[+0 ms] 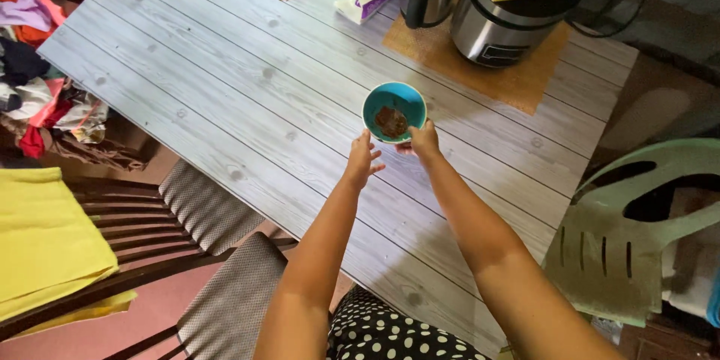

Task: Clearing dirty dishes from a table, storing food in the refrigerator, and wiping the table surface with cleaning spray and a cloth.

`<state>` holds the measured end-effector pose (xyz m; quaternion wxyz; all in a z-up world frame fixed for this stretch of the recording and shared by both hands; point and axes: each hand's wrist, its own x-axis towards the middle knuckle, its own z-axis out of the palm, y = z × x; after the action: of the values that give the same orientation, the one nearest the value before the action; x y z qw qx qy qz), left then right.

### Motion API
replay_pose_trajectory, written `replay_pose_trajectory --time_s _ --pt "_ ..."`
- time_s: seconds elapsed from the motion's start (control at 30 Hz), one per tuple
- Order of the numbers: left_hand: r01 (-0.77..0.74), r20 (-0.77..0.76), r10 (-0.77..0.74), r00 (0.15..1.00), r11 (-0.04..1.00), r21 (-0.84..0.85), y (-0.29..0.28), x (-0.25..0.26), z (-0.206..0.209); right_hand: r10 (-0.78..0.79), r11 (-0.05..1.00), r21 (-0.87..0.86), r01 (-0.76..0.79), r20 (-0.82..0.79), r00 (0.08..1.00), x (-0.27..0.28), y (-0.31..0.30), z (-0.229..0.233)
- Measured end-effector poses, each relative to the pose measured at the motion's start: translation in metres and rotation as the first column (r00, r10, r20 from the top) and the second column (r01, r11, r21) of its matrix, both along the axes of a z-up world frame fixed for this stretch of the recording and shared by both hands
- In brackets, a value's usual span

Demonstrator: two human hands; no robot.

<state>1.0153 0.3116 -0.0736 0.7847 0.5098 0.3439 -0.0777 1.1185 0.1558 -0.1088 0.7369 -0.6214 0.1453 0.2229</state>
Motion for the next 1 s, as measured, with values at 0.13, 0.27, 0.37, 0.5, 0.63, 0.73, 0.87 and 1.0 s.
replay_pose_trajectory --time_s 0.13,0.27,0.37,0.5,0.63,0.73,0.87,1.0 --pt "-0.022 -0.025 0.021 0.999 1.000 -0.011 0.011 -0.009 -0.005 0.036 0.991 -0.128 -0.031 0.036 0.999 -0.017 -0.002 0.004" --pt "-0.038 -0.007 0.038 0.999 0.999 -0.007 0.022 -0.034 -0.006 0.117 0.991 -0.068 -0.117 -0.013 0.993 -0.048 -0.007 0.004" --pt "-0.038 0.010 0.038 0.999 0.999 0.007 0.031 -0.058 -0.003 0.168 0.983 -0.066 -0.172 -0.064 0.984 -0.077 -0.013 0.013" --pt "-0.063 0.016 0.063 0.998 0.998 -0.027 0.036 -0.104 0.021 0.270 0.962 -0.030 -0.272 -0.075 0.960 -0.114 -0.024 0.023" --pt "-0.060 0.045 0.066 0.997 0.991 -0.119 0.042 -0.146 -0.001 0.373 0.927 -0.022 -0.374 -0.041 0.927 -0.159 -0.033 0.071" --pt "0.008 0.041 -0.002 0.999 0.989 -0.148 0.036 -0.178 -0.002 0.428 0.898 -0.074 -0.435 -0.091 0.899 -0.185 -0.039 0.076" --pt "0.056 0.195 -0.019 0.981 0.981 -0.185 0.018 -0.220 0.052 0.509 0.858 -0.072 -0.509 -0.009 0.861 -0.219 -0.044 0.096" --pt "0.000 0.226 0.070 0.972 0.955 -0.296 0.015 -0.260 0.032 0.581 0.813 -0.043 -0.580 0.001 0.814 -0.246 -0.043 0.106"
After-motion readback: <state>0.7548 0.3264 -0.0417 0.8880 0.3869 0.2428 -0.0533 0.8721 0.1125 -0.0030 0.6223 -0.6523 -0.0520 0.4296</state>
